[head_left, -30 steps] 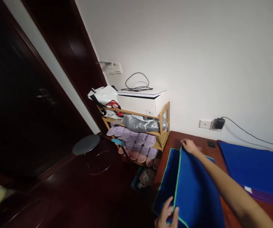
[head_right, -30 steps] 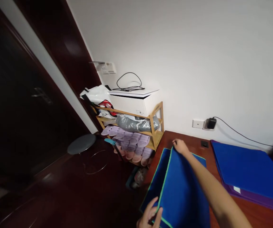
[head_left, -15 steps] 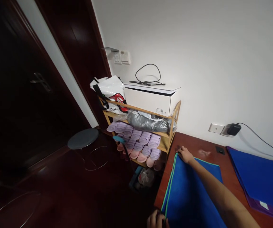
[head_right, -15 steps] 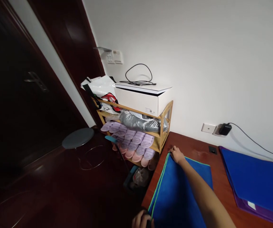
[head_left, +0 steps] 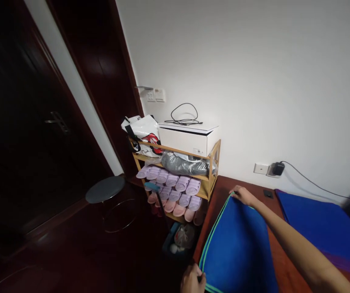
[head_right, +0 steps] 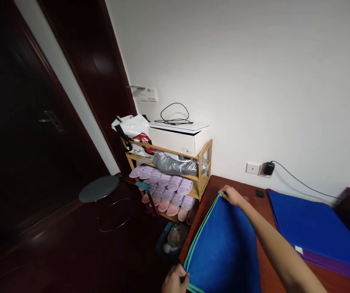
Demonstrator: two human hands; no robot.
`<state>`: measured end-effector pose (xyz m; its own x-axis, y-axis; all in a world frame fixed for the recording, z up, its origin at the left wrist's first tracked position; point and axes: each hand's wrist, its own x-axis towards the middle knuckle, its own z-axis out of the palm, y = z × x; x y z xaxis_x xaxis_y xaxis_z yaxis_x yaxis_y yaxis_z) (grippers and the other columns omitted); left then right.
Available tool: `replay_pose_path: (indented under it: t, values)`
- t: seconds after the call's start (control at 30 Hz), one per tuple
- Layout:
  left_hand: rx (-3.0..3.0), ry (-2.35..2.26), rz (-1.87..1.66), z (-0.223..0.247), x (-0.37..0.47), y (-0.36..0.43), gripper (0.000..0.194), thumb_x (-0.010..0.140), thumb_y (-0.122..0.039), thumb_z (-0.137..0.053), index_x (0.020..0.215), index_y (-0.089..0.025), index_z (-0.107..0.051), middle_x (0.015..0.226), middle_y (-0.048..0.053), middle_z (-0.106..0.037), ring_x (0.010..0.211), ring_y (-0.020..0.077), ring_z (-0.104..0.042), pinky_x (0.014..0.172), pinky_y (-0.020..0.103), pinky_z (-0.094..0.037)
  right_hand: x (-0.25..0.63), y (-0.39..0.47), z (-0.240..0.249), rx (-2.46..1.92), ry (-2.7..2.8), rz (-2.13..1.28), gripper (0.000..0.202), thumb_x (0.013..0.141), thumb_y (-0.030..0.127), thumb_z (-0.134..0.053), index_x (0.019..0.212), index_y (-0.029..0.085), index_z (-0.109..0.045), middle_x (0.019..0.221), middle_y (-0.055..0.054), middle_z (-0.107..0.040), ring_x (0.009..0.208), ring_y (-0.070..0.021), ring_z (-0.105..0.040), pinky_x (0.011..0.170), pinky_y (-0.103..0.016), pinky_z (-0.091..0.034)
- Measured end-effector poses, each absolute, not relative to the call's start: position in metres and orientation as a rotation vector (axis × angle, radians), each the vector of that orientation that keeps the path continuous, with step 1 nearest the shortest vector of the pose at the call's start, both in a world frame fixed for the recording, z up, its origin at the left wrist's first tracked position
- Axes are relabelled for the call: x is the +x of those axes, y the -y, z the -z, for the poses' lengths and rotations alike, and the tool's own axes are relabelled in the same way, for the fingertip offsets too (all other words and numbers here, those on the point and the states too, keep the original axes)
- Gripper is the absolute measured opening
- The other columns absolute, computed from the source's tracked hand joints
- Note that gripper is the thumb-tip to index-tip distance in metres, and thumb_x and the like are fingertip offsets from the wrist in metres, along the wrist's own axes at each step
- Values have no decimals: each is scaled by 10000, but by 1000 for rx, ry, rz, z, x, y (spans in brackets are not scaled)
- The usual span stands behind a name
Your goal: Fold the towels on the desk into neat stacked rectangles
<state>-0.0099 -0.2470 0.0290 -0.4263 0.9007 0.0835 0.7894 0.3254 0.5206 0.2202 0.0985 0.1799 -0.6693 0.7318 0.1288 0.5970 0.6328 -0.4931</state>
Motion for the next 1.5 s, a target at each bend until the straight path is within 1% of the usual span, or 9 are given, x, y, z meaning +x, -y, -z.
replay_pose_path:
  t: [0.17, 0.3, 0.53, 0.73, 0.87, 1.07, 1.17, 1.33, 1.5]
  values:
    - [1516, -2168, -1082, -92, -28, 242, 168, 799, -176, -650, 651, -240, -605, 694, -27, -681, 696, 164, -693, 687, 233, -505, 304, -50, -255, -1034, 2448, -607, 443, 925, 601, -575, 1032, 225, -782, 1084, -116, -771, 1016, -274, -701, 953, -405, -549]
    - [1677, -1933, -1324, -179, -41, 231, 202, 794, -342, -645, 626, -237, -605, 702, -6, -658, 681, 172, -646, 692, 270, -537, 378, 3, -303, -1047, 2259, -656, 554, 845, 725, -627, 985, 211, -779, 1047, -112, -782, 974, -285, -711, 915, -410, -559]
    - [2024, -1627, -1224, -344, -43, 222, 195, 812, -436, -673, 774, -252, -722, 778, 0, -733, 737, 215, -685, 703, 299, -554, 465, 102, -362, -1100, 2069, -671, 521, 862, 721, -637, 968, 235, -790, 1047, -72, -793, 1004, -272, -719, 914, -367, -558]
    - [2241, -1467, -1039, -424, -35, 211, 260, 807, -502, -697, 806, -246, -746, 850, 6, -770, 809, 231, -717, 771, 332, -576, 496, 157, -377, -1137, 2016, -481, 510, 906, 713, -580, 975, 256, -797, 1099, -68, -791, 1046, -289, -714, 949, -380, -555]
    - [2163, -1365, -947, -443, -26, 203, 301, 780, -538, -731, 776, -238, -707, 805, 10, -739, 737, 207, -698, 706, 325, -581, 504, 180, -372, -1170, 1970, -452, 543, 881, 755, -571, 932, 264, -799, 1082, -73, -795, 1018, -300, -721, 940, -398, -565]
    - [2084, -1249, -918, -426, -30, 208, 327, 743, -525, -798, 763, -217, -689, 824, 27, -722, 806, 215, -688, 827, 391, -585, 509, 223, -352, -1213, 1889, -483, 482, 857, 737, -622, 913, 297, -809, 1041, -77, -797, 964, -295, -734, 896, -392, -592]
    - [2039, -1201, -889, -416, -39, 221, 333, 736, -492, -839, 734, -204, -672, 845, 34, -717, 818, 207, -688, 832, 370, -588, 511, 248, -345, -1219, 1863, -490, 430, 885, 669, -646, 951, 277, -810, 1061, -77, -794, 983, -279, -731, 895, -368, -598]
    - [1945, -1127, -929, -407, -50, 228, 373, 738, -479, -871, 722, -185, -643, 842, 54, -706, 744, 180, -666, 648, 275, -577, 509, 264, -342, -1213, 1816, -463, 350, 894, 591, -689, 918, 263, -809, 1020, -75, -788, 933, -245, -734, 851, -313, -600]
    - [1750, -1311, -881, -371, -54, 167, 398, 762, -524, -840, 876, -194, -650, 733, -4, -681, 576, 153, -638, 479, 239, -508, 497, 225, -316, -1277, 1765, -585, 399, 892, 628, -670, 968, 259, -803, 1071, -78, -783, 999, -250, -720, 876, -316, -586]
